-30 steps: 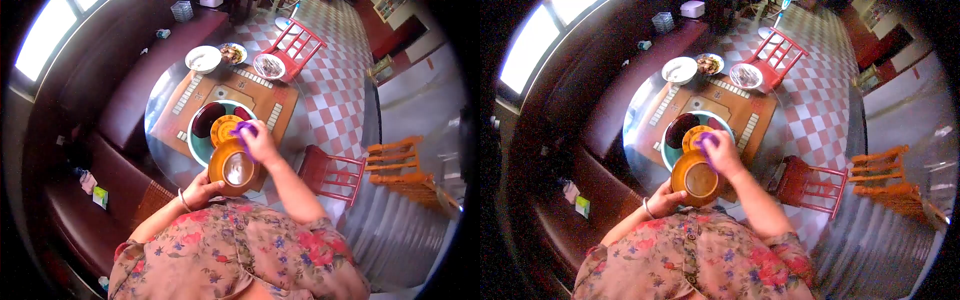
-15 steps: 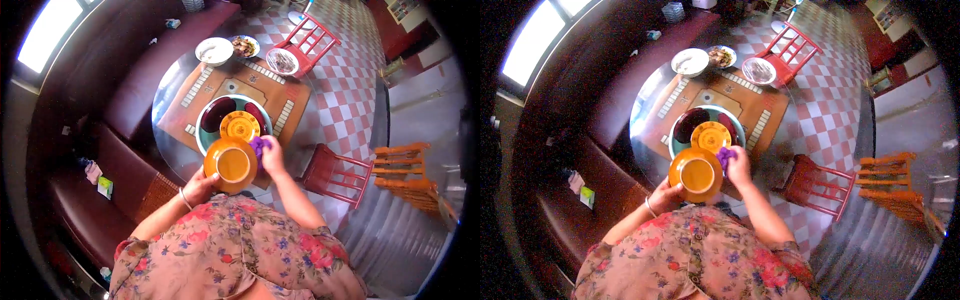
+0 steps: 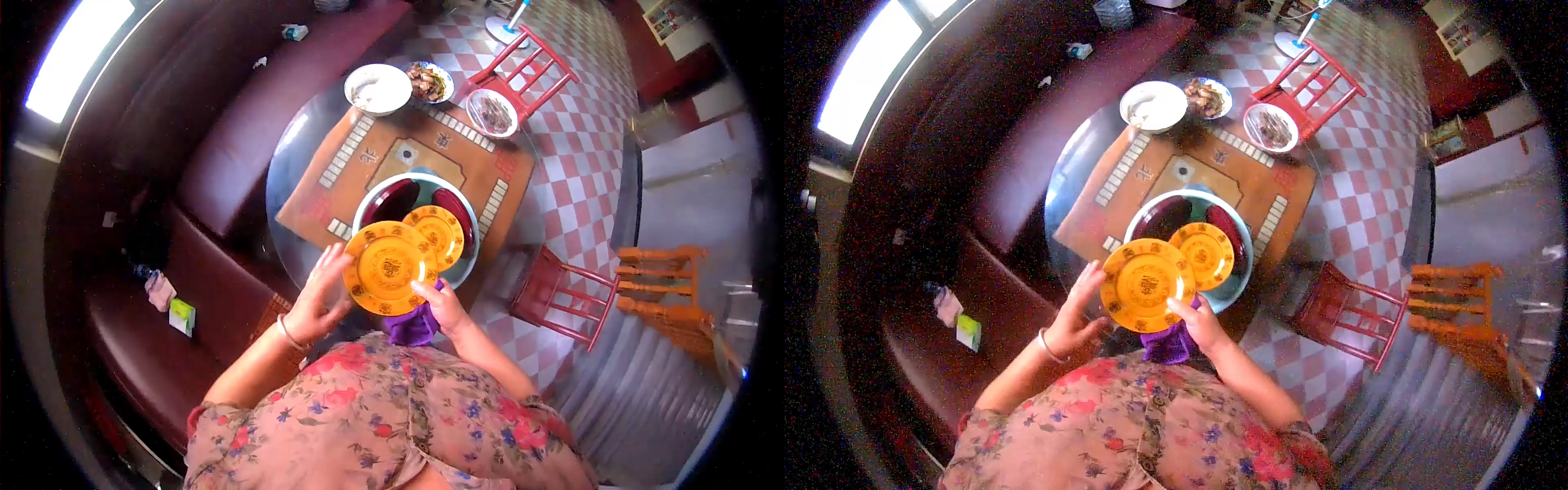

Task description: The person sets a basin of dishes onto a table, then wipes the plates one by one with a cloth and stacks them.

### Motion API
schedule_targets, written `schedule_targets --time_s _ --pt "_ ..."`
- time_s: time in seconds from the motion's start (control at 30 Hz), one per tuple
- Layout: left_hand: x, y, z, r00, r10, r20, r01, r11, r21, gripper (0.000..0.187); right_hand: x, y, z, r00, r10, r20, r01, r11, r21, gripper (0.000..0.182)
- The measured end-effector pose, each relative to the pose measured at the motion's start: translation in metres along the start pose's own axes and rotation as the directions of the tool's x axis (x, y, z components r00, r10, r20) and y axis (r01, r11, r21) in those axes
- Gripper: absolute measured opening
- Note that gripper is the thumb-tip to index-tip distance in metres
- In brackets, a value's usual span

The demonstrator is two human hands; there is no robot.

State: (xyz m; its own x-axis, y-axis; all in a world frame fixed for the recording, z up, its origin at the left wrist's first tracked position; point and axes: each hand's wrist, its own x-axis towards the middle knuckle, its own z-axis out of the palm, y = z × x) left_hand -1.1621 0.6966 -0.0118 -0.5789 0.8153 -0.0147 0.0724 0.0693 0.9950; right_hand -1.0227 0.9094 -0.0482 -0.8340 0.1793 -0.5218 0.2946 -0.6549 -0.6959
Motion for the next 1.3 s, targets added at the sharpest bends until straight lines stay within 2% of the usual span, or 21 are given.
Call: schedule_targets --time_s 0.03,0.07,0.17,0.2,0.3,0.33,0.37,0.4,0.47,0.5,0.57,0.67,0.77,0.8,0.93,0.97,1.07,1.1,1.17,1.23,1.3 --pt "0.001 -0.009 -0.007 0.980 -0.188 -0.061 0.138 0.873 -0.468 0.065 0.006 -0.003 0.006 0.998 -0.040 -0.039 0.038 0.998 -0.054 0.028" --pt "0.005 -0.007 -0.018 0.941 -0.337 -0.028 0.240 0.726 -0.644 0.065 0.014 -0.005 0.013 0.998 -0.057 -0.039 0.053 0.993 -0.101 0.027" --pt "0.016 -0.043 -0.039 0.783 -0.572 0.243 0.556 0.471 -0.685 0.053 0.042 0.002 0.039 0.998 -0.065 -0.022 0.059 0.975 -0.216 0.026" --pt "0.024 -0.061 -0.042 0.842 -0.517 0.155 0.454 0.521 -0.723 0.049 0.055 0.008 0.043 0.997 -0.070 0.036 0.077 0.952 -0.296 0.028" --pt "0.048 -0.107 -0.081 0.832 -0.545 0.099 0.378 0.429 -0.820 0.047 0.091 0.027 0.060 0.975 -0.219 -0.022 0.203 0.933 -0.299 0.036" --pt "0.060 -0.127 -0.096 0.839 -0.539 0.071 0.374 0.478 -0.795 0.044 0.092 0.025 0.065 0.977 -0.197 -0.078 0.162 0.934 -0.317 0.036" --pt "0.077 -0.149 -0.112 0.819 -0.569 0.073 0.391 0.460 -0.797 0.038 0.089 0.022 0.069 0.976 -0.172 -0.136 0.119 0.935 -0.333 0.037" --pt "0.091 -0.180 -0.128 0.712 -0.701 0.035 0.513 0.486 -0.707 0.035 0.089 0.033 0.060 0.980 -0.163 -0.115 0.104 0.909 -0.404 0.038" --pt "0.124 -0.220 -0.139 0.640 -0.768 -0.028 0.520 0.460 -0.719 0.034 0.079 0.036 0.061 0.979 -0.090 -0.183 0.011 0.919 -0.393 0.033" --pt "0.135 -0.249 -0.138 0.668 -0.743 -0.048 0.457 0.460 -0.761 0.033 0.072 0.038 0.061 0.973 -0.061 -0.222 -0.034 0.916 -0.401 0.032" --pt "0.161 -0.270 -0.135 0.631 -0.770 -0.091 0.544 0.523 -0.656 0.031 0.061 0.047 0.057 0.954 -0.033 -0.298 -0.077 0.934 -0.349 0.029" --pt "0.186 -0.292 -0.123 0.483 -0.862 -0.154 0.606 0.456 -0.652 0.029 0.046 0.050 0.059 0.926 -0.010 -0.378 -0.105 0.953 -0.283 0.027" --pt "0.192 -0.326 -0.113 0.480 -0.859 -0.180 0.546 0.453 -0.705 0.030 0.037 0.053 0.061 0.925 -0.027 -0.380 -0.090 0.953 -0.288 0.027" --pt "0.193 -0.327 -0.113 0.508 -0.833 -0.219 0.527 0.501 -0.686 0.030 0.034 0.052 0.063 0.923 -0.021 -0.383 -0.098 0.952 -0.289 0.026" --pt "0.192 -0.328 -0.117 0.441 -0.799 -0.408 0.610 0.600 -0.517 0.034 0.027 0.055 0.058 0.926 -0.055 -0.373 -0.061 0.954 -0.293 0.026" --pt "0.191 -0.325 -0.120 0.421 -0.789 -0.449 0.634 0.609 -0.477 0.036 0.023 0.059 0.052 0.940 -0.030 -0.341 -0.071 0.957 -0.281 0.037" --pt "0.185 -0.329 -0.134 0.572 -0.688 -0.447 0.610 0.721 -0.329 0.048 0.009 0.081 0.040 0.979 0.075 -0.192 -0.132 0.943 -0.305 0.069" --pt "0.184 -0.340 -0.133 0.607 -0.549 -0.575 0.484 0.829 -0.281 0.049 0.005 0.089 0.038 0.987 0.076 -0.145 -0.123 0.929 -0.349 0.070" --pt "0.171 -0.319 -0.135 0.647 -0.258 -0.717 0.556 0.804 0.212 0.052 0.003 0.090 0.028 0.974 0.215 -0.072 -0.226 0.943 -0.245 0.061" --pt "0.158 -0.245 -0.111 0.794 0.057 -0.605 0.187 0.924 0.333 0.054 0.008 0.082 0.014 0.979 0.198 -0.050 -0.204 0.956 -0.213 0.054" --pt "0.140 -0.185 -0.063 0.957 0.133 -0.257 -0.081 0.976 0.203 0.053 0.005 0.075 0.005 0.976 0.184 -0.119 -0.192 0.980 -0.059 0.046"
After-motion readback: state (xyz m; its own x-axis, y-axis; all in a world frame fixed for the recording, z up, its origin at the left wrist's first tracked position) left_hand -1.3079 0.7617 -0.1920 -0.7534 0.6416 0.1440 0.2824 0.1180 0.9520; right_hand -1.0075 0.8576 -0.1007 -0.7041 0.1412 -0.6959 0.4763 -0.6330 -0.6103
